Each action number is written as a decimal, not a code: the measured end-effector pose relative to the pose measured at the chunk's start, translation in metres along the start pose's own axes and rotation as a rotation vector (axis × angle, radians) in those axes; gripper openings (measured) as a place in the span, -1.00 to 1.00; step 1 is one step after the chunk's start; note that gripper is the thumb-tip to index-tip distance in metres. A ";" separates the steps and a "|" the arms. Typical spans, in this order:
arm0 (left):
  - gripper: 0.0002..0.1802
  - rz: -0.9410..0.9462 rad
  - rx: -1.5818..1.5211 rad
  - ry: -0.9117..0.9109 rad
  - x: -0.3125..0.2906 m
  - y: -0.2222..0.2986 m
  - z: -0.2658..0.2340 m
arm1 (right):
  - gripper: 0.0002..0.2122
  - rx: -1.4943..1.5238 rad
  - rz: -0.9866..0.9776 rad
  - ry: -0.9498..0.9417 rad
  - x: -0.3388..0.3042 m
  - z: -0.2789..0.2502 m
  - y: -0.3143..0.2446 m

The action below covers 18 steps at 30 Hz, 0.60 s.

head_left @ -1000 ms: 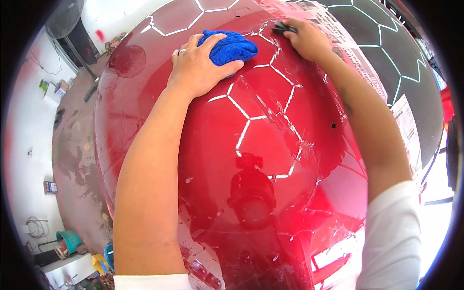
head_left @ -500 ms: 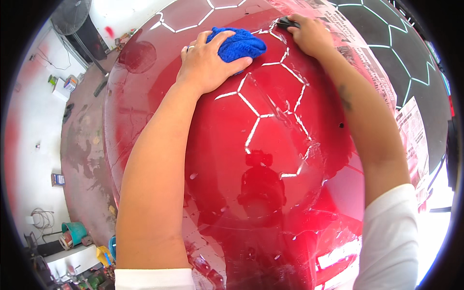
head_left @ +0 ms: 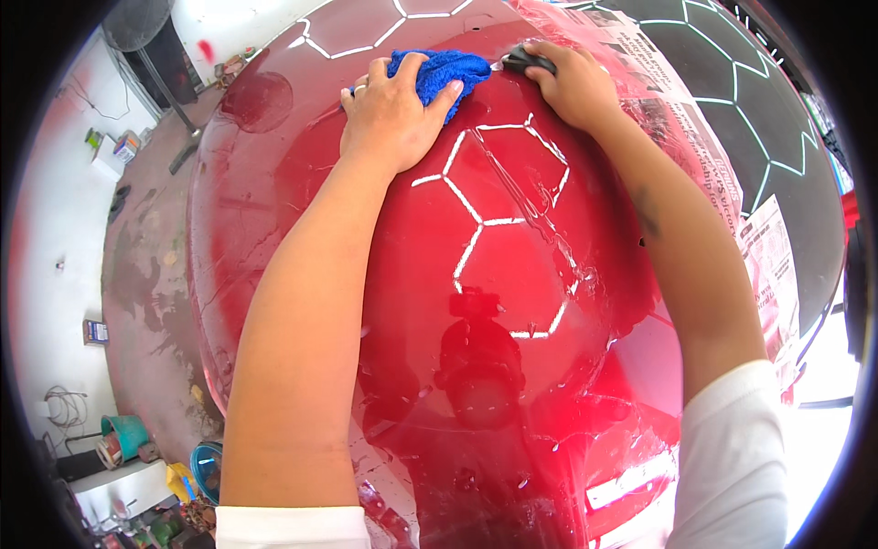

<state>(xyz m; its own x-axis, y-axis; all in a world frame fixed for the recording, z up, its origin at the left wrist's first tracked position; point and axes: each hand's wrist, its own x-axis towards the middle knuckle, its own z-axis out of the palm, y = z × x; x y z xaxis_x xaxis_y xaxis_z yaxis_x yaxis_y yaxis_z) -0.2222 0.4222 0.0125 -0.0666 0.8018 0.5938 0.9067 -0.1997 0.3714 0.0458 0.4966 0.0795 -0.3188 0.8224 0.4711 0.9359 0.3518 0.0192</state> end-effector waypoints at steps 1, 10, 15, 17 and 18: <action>-0.22 0.001 0.013 0.006 0.000 0.000 -0.001 | -0.60 -0.022 0.049 0.004 0.018 0.005 -0.005; -0.17 0.014 0.020 -0.020 0.000 0.001 0.000 | -0.61 0.095 -0.185 0.009 -0.132 -0.076 -0.004; -0.22 -0.007 0.006 -0.033 0.001 -0.001 0.002 | -0.62 -0.002 0.006 -0.039 -0.012 -0.009 -0.009; -0.22 -0.002 -0.001 -0.046 0.002 -0.002 0.001 | -0.60 -0.021 0.083 -0.034 0.030 0.010 -0.020; -0.22 -0.001 -0.003 -0.037 0.002 -0.002 0.000 | -0.60 -0.022 0.074 -0.037 0.033 0.011 -0.024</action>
<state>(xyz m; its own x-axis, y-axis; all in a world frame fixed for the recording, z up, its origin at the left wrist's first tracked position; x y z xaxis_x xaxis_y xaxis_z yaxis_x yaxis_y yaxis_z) -0.2238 0.4246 0.0132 -0.0524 0.8225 0.5663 0.9054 -0.2002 0.3745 0.0111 0.5198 0.0851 -0.2532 0.8621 0.4390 0.9601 0.2797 0.0045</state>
